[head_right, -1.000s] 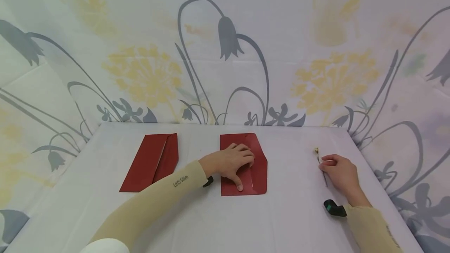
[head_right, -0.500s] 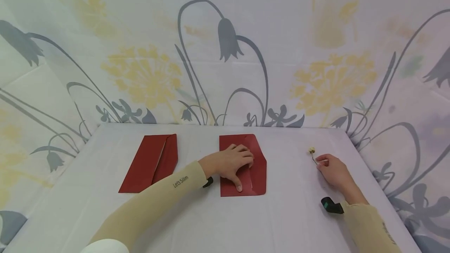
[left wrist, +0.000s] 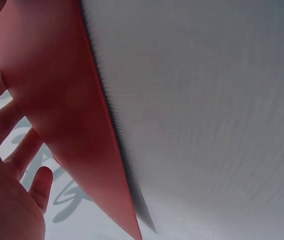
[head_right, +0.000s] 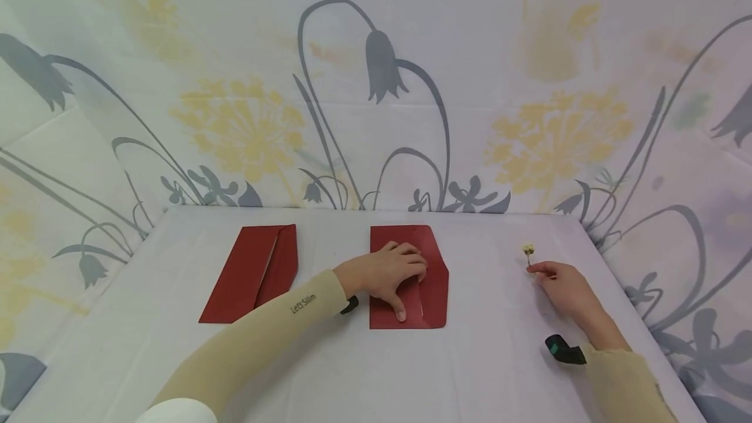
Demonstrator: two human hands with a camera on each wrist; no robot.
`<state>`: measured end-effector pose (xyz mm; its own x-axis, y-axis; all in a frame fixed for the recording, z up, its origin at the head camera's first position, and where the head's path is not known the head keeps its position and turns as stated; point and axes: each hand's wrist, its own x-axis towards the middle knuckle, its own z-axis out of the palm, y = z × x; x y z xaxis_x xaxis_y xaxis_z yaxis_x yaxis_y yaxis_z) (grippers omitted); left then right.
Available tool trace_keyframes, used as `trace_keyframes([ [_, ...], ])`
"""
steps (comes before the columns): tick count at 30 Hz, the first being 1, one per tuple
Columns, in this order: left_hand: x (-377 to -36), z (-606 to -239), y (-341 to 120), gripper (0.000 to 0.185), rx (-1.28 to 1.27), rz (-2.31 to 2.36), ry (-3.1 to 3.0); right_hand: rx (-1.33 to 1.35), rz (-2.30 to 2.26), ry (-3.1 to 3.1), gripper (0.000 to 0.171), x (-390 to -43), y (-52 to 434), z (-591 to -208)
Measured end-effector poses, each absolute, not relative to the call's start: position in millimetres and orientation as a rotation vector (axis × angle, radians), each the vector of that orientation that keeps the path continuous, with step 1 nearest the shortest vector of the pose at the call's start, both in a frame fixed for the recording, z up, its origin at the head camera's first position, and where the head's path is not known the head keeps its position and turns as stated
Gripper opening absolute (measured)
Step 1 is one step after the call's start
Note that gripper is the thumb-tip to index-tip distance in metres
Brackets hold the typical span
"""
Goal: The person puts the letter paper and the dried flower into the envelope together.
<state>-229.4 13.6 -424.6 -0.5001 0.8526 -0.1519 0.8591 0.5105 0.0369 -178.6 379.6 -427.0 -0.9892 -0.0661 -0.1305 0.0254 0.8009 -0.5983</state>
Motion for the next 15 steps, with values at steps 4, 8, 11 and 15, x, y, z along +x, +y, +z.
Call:
trace_keyframes([
  [4,-230,-424,16,0.066,1.480,-0.075,2.593,-0.037,-1.014,2.829,0.032,-176,376,-426],
  [8,-231,-425,17,0.066,1.464,-0.073,2.586,-0.038,-1.117,2.779,0.032,-174,370,-426],
  [11,-231,-425,17,0.066,1.461,-0.059,2.578,-0.043,-1.209,2.724,0.033,-174,364,-427],
  [15,-231,-424,18,0.066,1.468,-0.054,2.572,-0.076,-1.324,2.650,0.036,-172,357,-426],
])
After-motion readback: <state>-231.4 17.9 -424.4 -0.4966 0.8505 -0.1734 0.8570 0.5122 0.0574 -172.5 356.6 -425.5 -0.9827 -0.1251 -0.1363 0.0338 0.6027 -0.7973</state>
